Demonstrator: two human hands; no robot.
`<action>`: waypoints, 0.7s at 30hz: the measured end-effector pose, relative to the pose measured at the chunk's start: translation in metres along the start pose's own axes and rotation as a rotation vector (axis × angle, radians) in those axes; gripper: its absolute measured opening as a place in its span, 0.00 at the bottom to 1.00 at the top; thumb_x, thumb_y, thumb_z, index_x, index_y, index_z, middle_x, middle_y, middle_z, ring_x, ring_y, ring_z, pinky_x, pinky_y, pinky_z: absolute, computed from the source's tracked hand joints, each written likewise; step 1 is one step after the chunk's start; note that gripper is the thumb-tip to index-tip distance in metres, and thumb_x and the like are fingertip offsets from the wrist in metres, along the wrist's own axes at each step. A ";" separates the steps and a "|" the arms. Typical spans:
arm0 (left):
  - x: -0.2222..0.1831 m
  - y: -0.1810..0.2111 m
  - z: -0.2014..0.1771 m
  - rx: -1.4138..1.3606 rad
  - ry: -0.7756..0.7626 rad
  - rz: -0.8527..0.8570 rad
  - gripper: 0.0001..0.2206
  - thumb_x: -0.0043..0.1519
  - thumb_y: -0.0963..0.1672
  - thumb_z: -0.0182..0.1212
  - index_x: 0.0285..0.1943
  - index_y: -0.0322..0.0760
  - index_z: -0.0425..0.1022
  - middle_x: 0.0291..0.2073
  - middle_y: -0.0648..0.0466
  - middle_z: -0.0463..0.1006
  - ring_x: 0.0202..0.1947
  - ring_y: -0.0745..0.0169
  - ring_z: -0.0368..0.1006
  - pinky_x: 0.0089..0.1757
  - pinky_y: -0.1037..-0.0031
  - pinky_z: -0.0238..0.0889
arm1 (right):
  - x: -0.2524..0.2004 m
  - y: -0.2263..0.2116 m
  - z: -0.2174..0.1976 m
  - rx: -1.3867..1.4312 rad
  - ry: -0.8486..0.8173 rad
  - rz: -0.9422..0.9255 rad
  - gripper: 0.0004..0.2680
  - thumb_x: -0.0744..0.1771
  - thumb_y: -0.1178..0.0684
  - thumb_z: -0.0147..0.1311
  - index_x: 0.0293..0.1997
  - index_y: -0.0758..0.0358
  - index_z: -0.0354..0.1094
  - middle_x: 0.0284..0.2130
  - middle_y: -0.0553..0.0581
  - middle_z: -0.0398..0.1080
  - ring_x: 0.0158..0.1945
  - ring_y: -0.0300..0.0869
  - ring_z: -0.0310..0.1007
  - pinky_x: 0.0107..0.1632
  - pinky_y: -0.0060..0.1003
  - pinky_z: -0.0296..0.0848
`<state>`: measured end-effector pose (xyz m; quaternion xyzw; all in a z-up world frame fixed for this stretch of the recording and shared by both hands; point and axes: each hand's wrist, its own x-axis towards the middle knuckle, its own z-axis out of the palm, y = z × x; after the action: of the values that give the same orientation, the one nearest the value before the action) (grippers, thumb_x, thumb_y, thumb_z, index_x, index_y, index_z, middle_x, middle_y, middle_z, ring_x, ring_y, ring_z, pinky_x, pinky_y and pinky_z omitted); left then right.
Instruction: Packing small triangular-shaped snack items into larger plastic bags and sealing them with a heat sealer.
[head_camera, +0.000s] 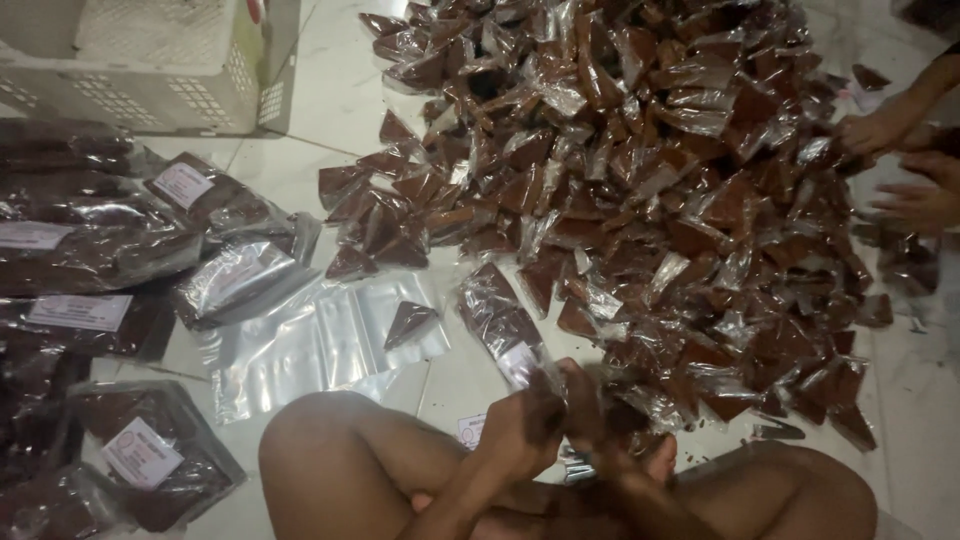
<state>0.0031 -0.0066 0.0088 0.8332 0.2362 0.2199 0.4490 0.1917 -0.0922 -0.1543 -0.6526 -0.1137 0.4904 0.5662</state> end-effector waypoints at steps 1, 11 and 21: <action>0.002 0.004 -0.006 -0.058 -0.032 -0.019 0.05 0.53 0.43 0.59 0.35 0.40 0.78 0.30 0.50 0.81 0.26 0.44 0.73 0.29 0.60 0.64 | -0.002 -0.008 0.012 -0.190 0.031 -0.278 0.10 0.70 0.49 0.39 0.36 0.63 0.65 0.30 0.53 0.65 0.32 0.39 0.60 0.41 0.36 0.64; 0.023 -0.029 -0.008 -0.037 -0.026 -0.382 0.17 0.62 0.51 0.48 0.47 0.44 0.82 0.39 0.46 0.83 0.37 0.45 0.77 0.41 0.58 0.69 | -0.007 -0.055 0.071 -0.986 0.264 -0.691 0.08 0.68 0.48 0.52 0.32 0.58 0.67 0.25 0.49 0.68 0.26 0.38 0.65 0.30 0.35 0.63; 0.063 -0.046 -0.038 0.112 0.129 -0.598 0.20 0.70 0.48 0.42 0.69 0.48 0.71 0.68 0.52 0.67 0.61 0.35 0.69 0.57 0.44 0.66 | -0.013 -0.046 0.058 -0.951 0.149 -0.569 0.12 0.67 0.38 0.54 0.34 0.55 0.64 0.26 0.57 0.66 0.36 0.58 0.75 0.40 0.49 0.75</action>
<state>0.0217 0.0776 -0.0012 0.7346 0.5105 0.1171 0.4313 0.1591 -0.0495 -0.1015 -0.8126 -0.4538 0.1658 0.3261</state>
